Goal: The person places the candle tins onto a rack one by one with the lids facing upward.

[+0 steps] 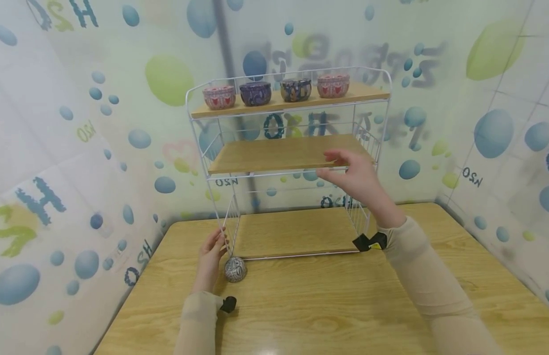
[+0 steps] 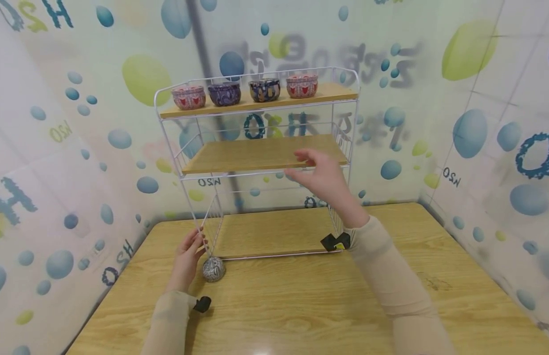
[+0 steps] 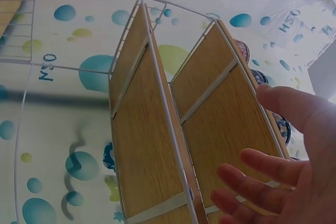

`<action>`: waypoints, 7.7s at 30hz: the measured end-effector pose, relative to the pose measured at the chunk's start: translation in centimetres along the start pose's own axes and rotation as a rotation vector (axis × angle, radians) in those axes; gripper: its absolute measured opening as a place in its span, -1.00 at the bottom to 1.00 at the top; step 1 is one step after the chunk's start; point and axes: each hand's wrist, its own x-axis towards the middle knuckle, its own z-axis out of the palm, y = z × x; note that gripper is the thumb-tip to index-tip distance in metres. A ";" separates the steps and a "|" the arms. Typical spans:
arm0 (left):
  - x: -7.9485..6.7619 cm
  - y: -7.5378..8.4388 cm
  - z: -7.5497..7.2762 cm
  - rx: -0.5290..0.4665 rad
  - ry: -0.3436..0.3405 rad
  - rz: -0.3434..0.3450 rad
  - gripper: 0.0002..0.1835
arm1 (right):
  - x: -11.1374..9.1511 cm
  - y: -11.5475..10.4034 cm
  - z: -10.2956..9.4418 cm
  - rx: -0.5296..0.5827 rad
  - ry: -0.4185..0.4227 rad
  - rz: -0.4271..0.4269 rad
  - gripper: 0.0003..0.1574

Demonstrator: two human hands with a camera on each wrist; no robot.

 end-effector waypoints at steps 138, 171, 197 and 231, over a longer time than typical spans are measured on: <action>0.3 -0.3 0.0 -0.022 0.025 -0.012 -0.55 | -5.2 4.8 30.6 -0.271 -0.623 -0.250 -0.19; -0.8 2.1 0.8 -0.015 -0.013 -0.027 -0.74 | -5.9 4.9 30.7 -0.231 -0.658 -0.244 -0.20; -0.9 2.1 0.8 -0.033 -0.007 -0.034 -0.61 | -5.7 4.6 30.4 -0.257 -0.705 -0.250 -0.17; 0.2 -0.2 -0.1 -0.017 0.004 -0.008 -0.67 | -6.0 4.6 28.1 -0.175 -0.713 -0.203 -0.12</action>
